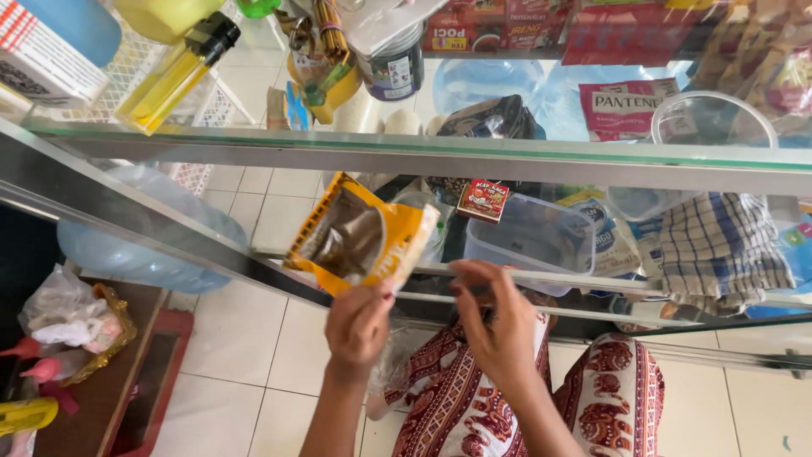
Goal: The recorder is taking items from a display case and packing a small sachet into a plastic bag.
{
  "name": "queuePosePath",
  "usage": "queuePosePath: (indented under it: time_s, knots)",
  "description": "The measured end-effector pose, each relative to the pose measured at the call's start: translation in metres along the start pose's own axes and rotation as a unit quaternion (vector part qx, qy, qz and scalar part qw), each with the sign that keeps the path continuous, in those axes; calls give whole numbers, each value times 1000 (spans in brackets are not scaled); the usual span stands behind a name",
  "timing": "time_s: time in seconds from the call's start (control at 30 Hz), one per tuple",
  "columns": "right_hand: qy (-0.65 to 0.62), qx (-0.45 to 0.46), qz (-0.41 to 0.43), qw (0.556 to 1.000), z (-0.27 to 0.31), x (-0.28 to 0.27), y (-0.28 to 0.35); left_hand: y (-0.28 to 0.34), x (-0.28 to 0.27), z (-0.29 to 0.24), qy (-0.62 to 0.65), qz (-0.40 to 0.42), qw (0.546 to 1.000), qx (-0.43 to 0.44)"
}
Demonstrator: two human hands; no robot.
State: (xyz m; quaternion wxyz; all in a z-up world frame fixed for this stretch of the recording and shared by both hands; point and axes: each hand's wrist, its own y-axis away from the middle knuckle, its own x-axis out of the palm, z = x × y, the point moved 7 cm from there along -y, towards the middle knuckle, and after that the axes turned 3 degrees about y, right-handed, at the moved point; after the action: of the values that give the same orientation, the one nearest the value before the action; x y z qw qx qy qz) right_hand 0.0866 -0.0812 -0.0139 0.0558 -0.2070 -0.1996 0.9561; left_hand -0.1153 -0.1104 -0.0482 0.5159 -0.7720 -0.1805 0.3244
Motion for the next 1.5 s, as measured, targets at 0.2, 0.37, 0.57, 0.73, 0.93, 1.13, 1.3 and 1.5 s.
queuePosePath:
  time_s: [0.2,0.37,0.57,0.73,0.93,1.13,1.3,1.5]
  knots:
    - [-298,253,115,913,-31,43,26,57,19,-22,155,54,986,29]
    - [-312,274,127,901,-56,21,33,50,33,-53,218,74,973,11]
    - [-238,281,187,911,-80,-14,28,-7,27,-91,197,179,963,-43]
    - [-151,176,278,932,-65,-54,7,-23,15,-77,205,153,951,-175]
    - [65,128,368,919,-27,-102,-16,-33,44,-53,325,203,850,-363]
    - [92,73,350,929,-27,-137,-9,-19,94,-82,432,356,721,-407]
    - [76,108,304,943,-28,-163,-6,37,125,-93,560,370,539,-510]
    - [-5,178,259,949,-52,-183,4,65,137,-103,604,344,486,-530]
